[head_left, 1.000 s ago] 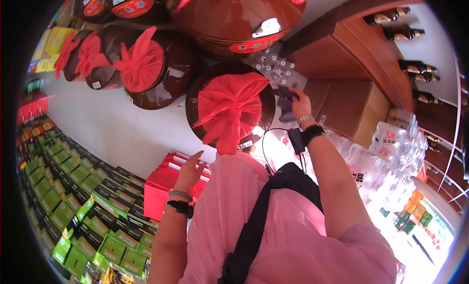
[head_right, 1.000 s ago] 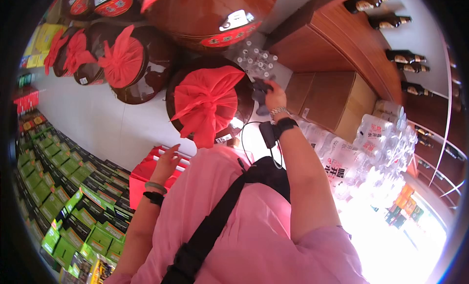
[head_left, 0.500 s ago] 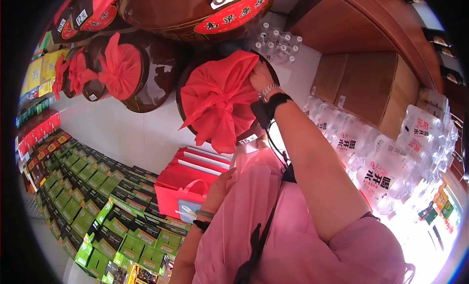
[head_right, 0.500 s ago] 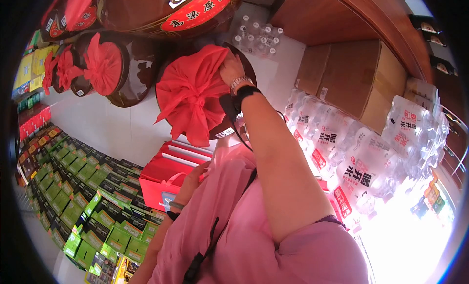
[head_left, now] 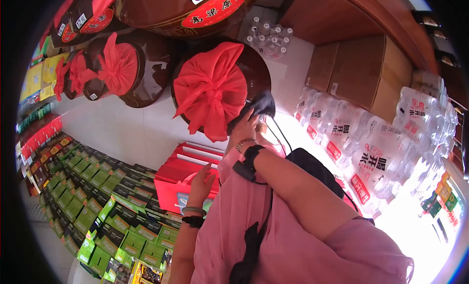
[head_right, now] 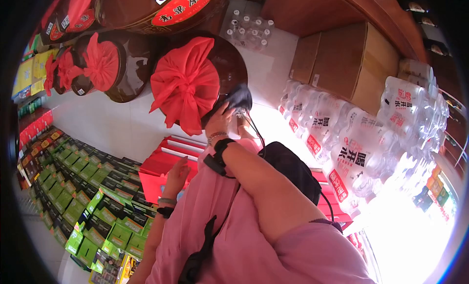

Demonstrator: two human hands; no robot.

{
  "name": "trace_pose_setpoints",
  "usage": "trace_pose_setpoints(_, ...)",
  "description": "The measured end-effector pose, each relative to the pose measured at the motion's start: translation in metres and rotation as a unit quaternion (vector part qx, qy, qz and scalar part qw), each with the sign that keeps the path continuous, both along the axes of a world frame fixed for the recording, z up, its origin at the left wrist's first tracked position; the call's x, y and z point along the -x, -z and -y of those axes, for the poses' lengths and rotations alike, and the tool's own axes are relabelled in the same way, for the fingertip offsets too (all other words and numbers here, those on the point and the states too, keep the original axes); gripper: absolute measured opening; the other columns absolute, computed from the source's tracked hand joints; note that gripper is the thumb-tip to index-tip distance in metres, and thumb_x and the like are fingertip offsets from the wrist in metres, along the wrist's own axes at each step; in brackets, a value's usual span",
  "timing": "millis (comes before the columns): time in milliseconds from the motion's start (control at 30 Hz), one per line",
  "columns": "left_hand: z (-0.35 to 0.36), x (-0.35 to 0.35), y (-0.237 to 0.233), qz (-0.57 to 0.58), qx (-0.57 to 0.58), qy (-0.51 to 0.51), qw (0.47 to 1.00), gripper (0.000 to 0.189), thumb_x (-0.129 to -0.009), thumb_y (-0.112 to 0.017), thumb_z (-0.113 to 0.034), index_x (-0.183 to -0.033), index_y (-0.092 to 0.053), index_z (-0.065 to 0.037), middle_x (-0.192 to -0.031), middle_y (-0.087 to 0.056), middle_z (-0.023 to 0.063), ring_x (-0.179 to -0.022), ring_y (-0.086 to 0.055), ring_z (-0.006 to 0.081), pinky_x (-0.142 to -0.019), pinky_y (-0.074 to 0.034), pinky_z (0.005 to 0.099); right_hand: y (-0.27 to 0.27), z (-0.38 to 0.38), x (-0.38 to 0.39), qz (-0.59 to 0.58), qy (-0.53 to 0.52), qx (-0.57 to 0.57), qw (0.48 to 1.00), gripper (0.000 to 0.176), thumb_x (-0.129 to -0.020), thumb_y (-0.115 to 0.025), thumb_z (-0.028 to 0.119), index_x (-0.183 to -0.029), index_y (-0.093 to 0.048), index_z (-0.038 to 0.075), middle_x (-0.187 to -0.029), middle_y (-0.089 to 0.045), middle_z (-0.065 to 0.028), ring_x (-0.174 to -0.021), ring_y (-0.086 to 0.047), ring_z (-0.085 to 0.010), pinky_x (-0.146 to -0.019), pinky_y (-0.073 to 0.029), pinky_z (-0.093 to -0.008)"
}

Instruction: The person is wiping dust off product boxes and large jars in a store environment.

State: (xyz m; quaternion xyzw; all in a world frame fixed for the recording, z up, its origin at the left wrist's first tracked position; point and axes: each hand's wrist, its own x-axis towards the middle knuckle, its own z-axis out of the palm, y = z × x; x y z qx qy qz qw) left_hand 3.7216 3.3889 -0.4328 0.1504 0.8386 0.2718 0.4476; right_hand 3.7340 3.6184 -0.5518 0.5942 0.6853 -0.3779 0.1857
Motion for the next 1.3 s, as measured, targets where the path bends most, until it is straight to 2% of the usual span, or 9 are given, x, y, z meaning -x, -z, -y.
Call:
trace_pose_setpoints(100, 0.028, -0.007, 0.004, 0.008, 0.014, -0.008, 1.000, 0.047, -0.092, -0.068, -0.014, -0.137, -0.055, -0.004, -0.125, -0.065, 0.0197, -0.107, -0.067, 0.0299, -0.089, -0.054, 0.0381, 0.005, 0.029, 0.021, 0.060, 0.182, 0.172, 0.966, 0.064, -0.093, -0.053, 0.009, -0.150, -0.029, -0.009, -0.147, -0.042, -0.0295, -0.133, -0.046, -0.0449, -0.110, -0.040, -0.0493)
trace_pose_setpoints(200, 0.043, -0.006, -0.008, 0.031, 0.029, -0.031, 0.999, 0.047, -0.092, -0.068, -0.014, -0.136, -0.055, -0.004, -0.124, -0.065, 0.0181, -0.105, -0.068, 0.0280, -0.088, -0.054, 0.0372, 0.046, 0.046, 0.035, 0.069, -0.523, 0.113, 0.842, 0.029, -0.087, -0.067, 0.026, -0.110, -0.076, 0.010, -0.109, -0.074, -0.0131, -0.104, -0.069, -0.0337, -0.096, -0.052, -0.0411)
trace_pose_setpoints(233, 0.050, -0.006, -0.008, 0.028, 0.029, -0.032, 0.999, 0.047, -0.093, -0.068, -0.014, -0.136, -0.055, -0.004, -0.124, -0.065, 0.0175, -0.104, -0.068, 0.0276, -0.088, -0.054, 0.0370, 0.048, 0.048, 0.044, 0.001, -0.526, 0.109, 0.843, 0.031, -0.082, -0.073, 0.029, -0.110, -0.076, 0.015, -0.111, -0.074, -0.0091, -0.103, -0.070, -0.0308, -0.085, -0.056, -0.0403)
trace_pose_setpoints(333, 0.068, 0.000, 0.001, 0.015, 0.016, -0.030, 0.999, 0.046, -0.093, -0.068, -0.014, -0.136, -0.055, -0.004, -0.122, -0.066, 0.0162, -0.102, -0.069, 0.0279, -0.086, -0.055, 0.0372, 0.049, 0.052, 0.052, -0.195, -0.051, 0.378, 0.904, 0.031, -0.089, -0.065, 0.023, -0.119, -0.067, 0.014, -0.112, -0.072, -0.0090, -0.101, -0.070, -0.0312, -0.083, -0.057, -0.0434)
trace_pose_setpoints(433, 0.082, 0.010, 0.006, 0.023, 0.016, -0.020, 0.999, 0.046, -0.093, -0.067, -0.015, -0.136, -0.056, -0.004, -0.121, -0.067, 0.0166, -0.101, -0.069, 0.0289, -0.085, -0.055, 0.0379, 0.041, 0.056, 0.043, -0.279, 0.438, 0.559, 0.647, 0.032, -0.096, -0.056, 0.018, -0.127, -0.059, 0.012, -0.114, -0.069, -0.0089, -0.099, -0.070, -0.0315, -0.080, -0.058, -0.0465)
trace_pose_setpoints(633, 0.108, 0.048, 0.025, -0.007, -0.024, 0.000, 1.000, 0.047, -0.091, -0.068, -0.016, -0.136, -0.056, -0.006, -0.118, -0.067, 0.0192, -0.100, -0.070, 0.0298, -0.084, -0.056, 0.0384, -0.047, 0.014, 0.032, -0.219, 0.125, 0.577, 0.777, 0.027, -0.095, -0.062, 0.024, -0.119, -0.063, 0.011, -0.096, -0.069, -0.0003, -0.086, -0.067, -0.0134, -0.072, -0.054, -0.0301)
trace_pose_setpoints(867, 0.159, 0.084, 0.030, 0.005, -0.019, -0.024, 1.000, 0.046, -0.092, -0.067, -0.009, -0.136, -0.055, -0.003, -0.117, -0.067, 0.0180, -0.098, -0.070, 0.0230, -0.083, -0.056, 0.0349, -0.149, -0.027, 0.094, -0.378, -0.062, 0.548, 0.743, 0.045, -0.095, -0.062, 0.023, -0.136, -0.054, 0.008, -0.103, -0.063, 0.0049, -0.085, -0.056, -0.0071, -0.070, -0.042, -0.0213)
trace_pose_setpoints(1133, 0.227, 0.107, 0.039, 0.046, 0.006, -0.108, 0.993, 0.052, -0.090, -0.071, -0.017, -0.138, -0.055, -0.007, -0.121, -0.067, 0.0198, -0.101, -0.070, 0.0296, -0.085, -0.056, 0.0386, -0.110, -0.059, 0.245, -0.383, -0.284, 0.104, 0.873, 0.059, -0.082, -0.065, 0.025, -0.140, -0.054, 0.017, -0.113, -0.068, -0.0175, -0.100, -0.067, -0.0284, -0.089, -0.052, -0.0375)
trace_pose_setpoints(1300, 0.249, 0.113, 0.034, 0.054, 0.029, -0.138, 0.989, 0.051, -0.092, -0.070, -0.018, -0.139, -0.055, -0.007, -0.122, -0.066, 0.0202, -0.102, -0.069, 0.0293, -0.086, -0.056, 0.0386, -0.058, -0.080, 0.293, -0.037, -0.467, -0.217, 0.857, 0.054, -0.087, -0.053, 0.020, -0.141, -0.052, 0.023, -0.132, -0.064, -0.0136, -0.125, -0.057, -0.0360, -0.103, -0.048, -0.0472)
